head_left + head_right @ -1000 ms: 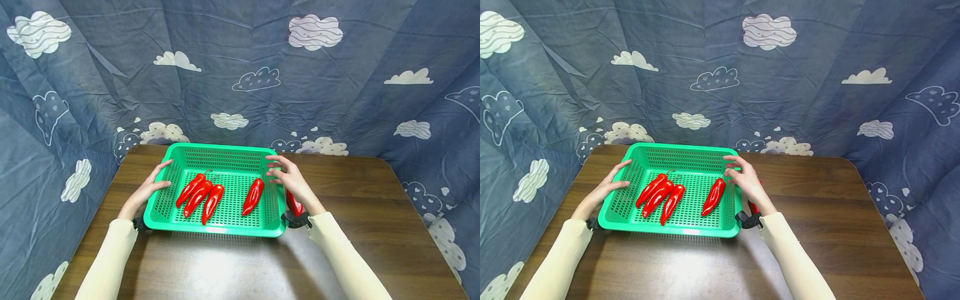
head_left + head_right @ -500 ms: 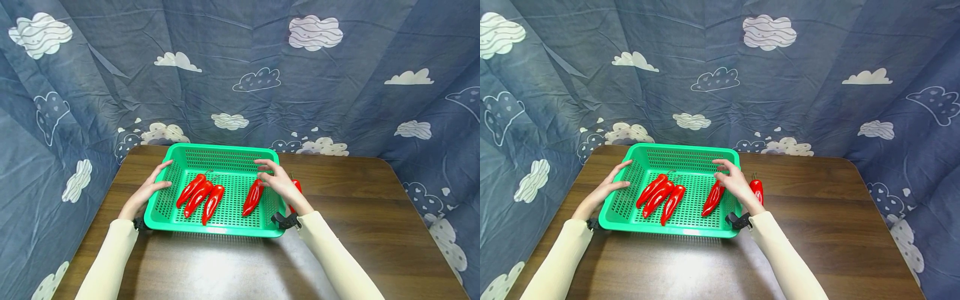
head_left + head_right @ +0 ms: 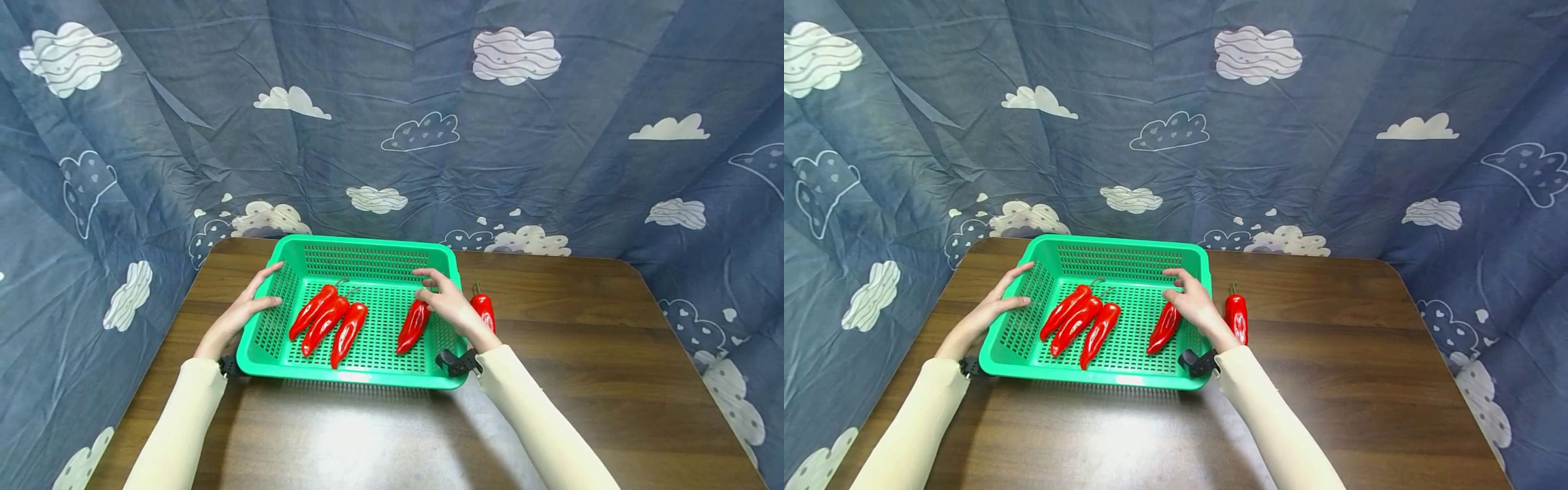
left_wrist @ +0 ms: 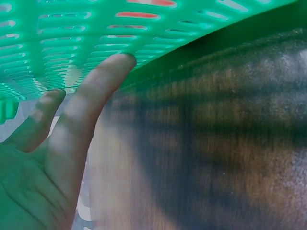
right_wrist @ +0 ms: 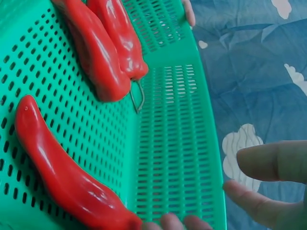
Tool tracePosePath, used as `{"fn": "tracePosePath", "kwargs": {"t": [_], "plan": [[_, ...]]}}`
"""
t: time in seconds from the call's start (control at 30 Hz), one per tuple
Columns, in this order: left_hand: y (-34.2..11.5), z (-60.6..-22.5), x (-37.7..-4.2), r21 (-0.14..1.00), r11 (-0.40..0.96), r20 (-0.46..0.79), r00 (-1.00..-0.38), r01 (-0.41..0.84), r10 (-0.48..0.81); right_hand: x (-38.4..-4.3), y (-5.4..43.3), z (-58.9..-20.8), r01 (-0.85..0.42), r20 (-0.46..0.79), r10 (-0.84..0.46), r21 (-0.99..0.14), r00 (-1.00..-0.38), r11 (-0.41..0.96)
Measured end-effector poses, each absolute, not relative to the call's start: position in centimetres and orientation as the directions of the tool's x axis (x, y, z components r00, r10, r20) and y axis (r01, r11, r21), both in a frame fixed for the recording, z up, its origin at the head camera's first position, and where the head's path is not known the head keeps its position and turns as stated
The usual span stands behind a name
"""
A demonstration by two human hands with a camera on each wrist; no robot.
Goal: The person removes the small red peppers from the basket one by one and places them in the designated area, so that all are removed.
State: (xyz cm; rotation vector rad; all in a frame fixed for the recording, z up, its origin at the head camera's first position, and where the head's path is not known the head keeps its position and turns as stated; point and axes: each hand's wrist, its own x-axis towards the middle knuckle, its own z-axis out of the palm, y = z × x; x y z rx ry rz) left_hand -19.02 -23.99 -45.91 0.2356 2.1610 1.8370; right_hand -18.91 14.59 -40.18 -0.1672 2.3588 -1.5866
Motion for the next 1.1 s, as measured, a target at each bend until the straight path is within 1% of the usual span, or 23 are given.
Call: {"fn": "tracePosePath", "kwargs": {"t": [0.13,0.33,0.57,0.73,0.97,1.1], "plan": [[-24.0,-46.1,-19.0,0.985,0.161,-0.118,-0.943,-0.07,0.311,-19.1,14.3,-40.5,0.072,-0.196,-0.25,-0.899,-0.948,0.433],[-24.1,-46.2,-19.0,0.981,0.187,-0.105,-0.945,-0.048,0.31,-19.1,13.9,-41.1,0.077,-0.216,-0.25,-0.879,-0.944,0.471],[-24.1,-46.2,-19.3,0.979,0.206,-0.069,-0.947,-0.003,0.314,-19.2,13.5,-41.5,0.106,-0.254,-0.261,-0.875,-0.931,0.472],[-24.1,-46.2,-19.2,0.98,0.196,-0.08,-0.946,-0.017,0.314,-19.3,13.2,-41.9,0.15,-0.298,-0.278,-0.88,-0.913,0.45],[-24.2,-46.4,-19.3,0.98,0.2,-0.082,-0.945,-0.019,0.315,-19.3,13.2,-42.2,0.142,-0.307,-0.283,-0.865,-0.909,0.481],[-24.2,-46.4,-19.3,0.981,0.195,-0.079,-0.945,-0.017,0.316,-19.4,13.2,-42.2,0.138,-0.321,-0.308,-0.858,-0.895,0.495]]}}
